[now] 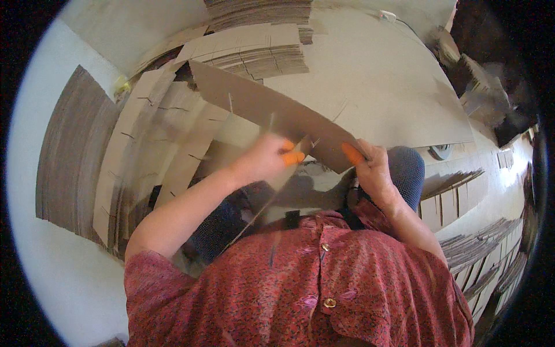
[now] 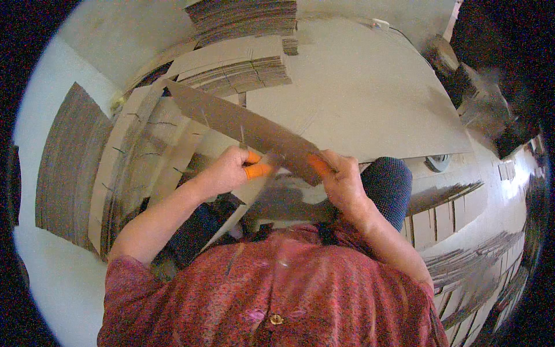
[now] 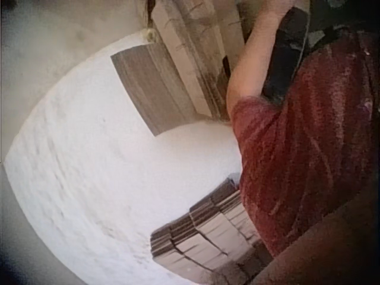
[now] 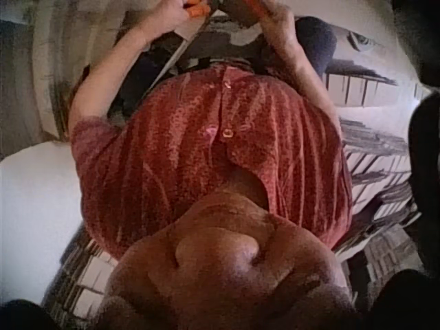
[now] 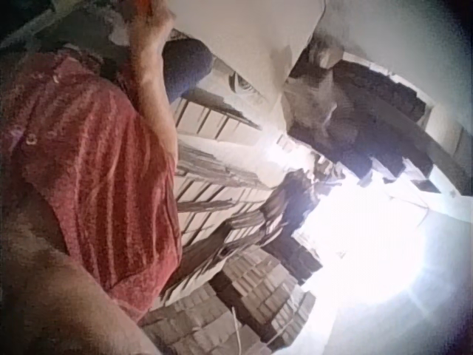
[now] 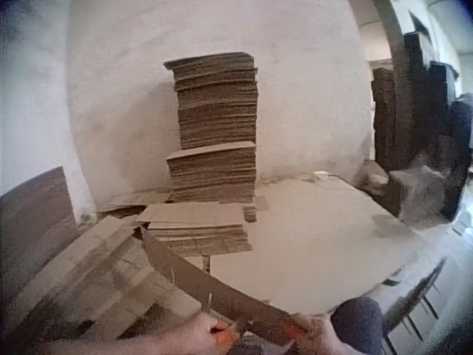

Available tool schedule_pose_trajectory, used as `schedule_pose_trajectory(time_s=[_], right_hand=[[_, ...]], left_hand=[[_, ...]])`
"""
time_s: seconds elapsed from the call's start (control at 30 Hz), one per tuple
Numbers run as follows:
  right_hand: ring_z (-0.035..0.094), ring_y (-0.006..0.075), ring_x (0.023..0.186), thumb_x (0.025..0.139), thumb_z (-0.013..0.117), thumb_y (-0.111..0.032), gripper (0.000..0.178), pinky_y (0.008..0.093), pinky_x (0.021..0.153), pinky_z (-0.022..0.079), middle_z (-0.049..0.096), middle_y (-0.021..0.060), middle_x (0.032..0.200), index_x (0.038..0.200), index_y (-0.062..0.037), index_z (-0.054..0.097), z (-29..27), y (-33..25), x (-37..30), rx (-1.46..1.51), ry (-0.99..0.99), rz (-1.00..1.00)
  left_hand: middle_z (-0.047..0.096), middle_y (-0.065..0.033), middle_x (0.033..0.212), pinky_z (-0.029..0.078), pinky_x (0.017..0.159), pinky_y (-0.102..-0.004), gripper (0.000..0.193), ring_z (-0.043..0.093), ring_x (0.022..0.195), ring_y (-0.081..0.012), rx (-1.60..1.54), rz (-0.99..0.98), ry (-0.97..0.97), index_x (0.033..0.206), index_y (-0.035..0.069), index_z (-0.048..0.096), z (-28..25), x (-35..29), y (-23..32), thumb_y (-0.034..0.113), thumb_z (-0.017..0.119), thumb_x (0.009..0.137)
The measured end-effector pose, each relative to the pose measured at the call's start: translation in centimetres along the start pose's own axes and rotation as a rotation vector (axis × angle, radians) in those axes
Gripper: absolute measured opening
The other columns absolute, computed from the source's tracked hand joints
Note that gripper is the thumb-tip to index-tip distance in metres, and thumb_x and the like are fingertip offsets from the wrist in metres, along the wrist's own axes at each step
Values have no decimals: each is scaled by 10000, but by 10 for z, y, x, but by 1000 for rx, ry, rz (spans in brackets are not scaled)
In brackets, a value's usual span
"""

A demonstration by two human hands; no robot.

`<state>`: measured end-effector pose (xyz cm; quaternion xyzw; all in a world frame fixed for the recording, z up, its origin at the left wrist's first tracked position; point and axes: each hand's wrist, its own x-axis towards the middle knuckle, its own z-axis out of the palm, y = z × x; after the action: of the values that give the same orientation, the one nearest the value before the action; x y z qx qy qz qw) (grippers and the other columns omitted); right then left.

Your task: The person assembles pre-cut cardboard dividers by folding and interlocking them into a multi-compartment structure. The person repeatedly picks up flat cardboard pieces, folds them along scored lines, and inserts them into the growing assembly on the floor.

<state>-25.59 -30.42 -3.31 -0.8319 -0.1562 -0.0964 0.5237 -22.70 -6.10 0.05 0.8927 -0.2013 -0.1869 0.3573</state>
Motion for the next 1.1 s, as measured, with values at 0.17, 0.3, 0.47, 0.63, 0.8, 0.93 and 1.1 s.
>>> schedule_pose_trajectory(time_s=[0.17, 0.3, 0.47, 0.63, 0.8, 0.93, 1.1], right_hand=[[605, 221, 581, 793, 560, 10, 111, 318, 538, 461, 597, 222, 691, 881, 0, 626, 3, -10, -2, 17, 6, -31], [515, 146, 576, 816, 569, -34, 75, 301, 516, 423, 571, 191, 648, 863, 1, 615, 11, -3, 1, -90, -47, -59], [541, 109, 668, 825, 592, -73, 130, 287, 604, 456, 617, 190, 743, 918, 15, 613, 15, 22, -4, -170, -207, 107], [618, 352, 849, 800, 647, -201, 416, 364, 765, 486, 603, 240, 989, 1113, 50, 539, 2, -42, 18, -258, 15, -306], [601, 385, 844, 829, 590, -268, 389, 441, 740, 488, 600, 258, 949, 1068, 38, 559, 36, -50, 58, -430, -203, -341], [590, 407, 721, 816, 551, -173, 256, 483, 628, 484, 613, 213, 736, 1033, -38, 560, 44, -34, 72, -492, -442, -170], [584, 392, 676, 796, 536, -46, 244, 422, 580, 465, 595, 221, 738, 1039, -30, 558, 24, -43, 45, -364, -212, -215]], left_hand=[[555, -10, 608, 395, 534, -259, 209, 442, 597, -49, -52, -15, 52, 840, -25, 628, -5, -14, -1, 184, 616, 844], [585, 13, 663, 424, 560, -253, 210, 474, 614, -50, -103, -5, 145, 880, -17, 644, -2, -17, 8, 188, 616, 847], [644, -45, 784, 478, 635, -271, 310, 578, 678, -137, -203, -77, 175, 993, -13, 629, -6, -18, 2, 248, 639, 827], [610, -160, 1010, 469, 804, -375, 438, 582, 902, -313, 591, 25, 715, 1071, 3, 598, -29, -28, -75, 305, 677, 765], [617, -172, 938, 463, 801, -433, 336, 585, 865, -338, 892, -371, 651, 999, 13, 597, -44, -41, -166, 256, 643, 770], [618, -200, 897, 477, 730, -456, 214, 595, 853, -357, 695, -582, 344, 926, 8, 596, -79, -38, -172, 159, 589, 775], [620, -217, 851, 480, 689, -418, 200, 602, 790, -338, 588, -396, 349, 897, -1, 613, -111, -32, -125, 145, 549, 777]])
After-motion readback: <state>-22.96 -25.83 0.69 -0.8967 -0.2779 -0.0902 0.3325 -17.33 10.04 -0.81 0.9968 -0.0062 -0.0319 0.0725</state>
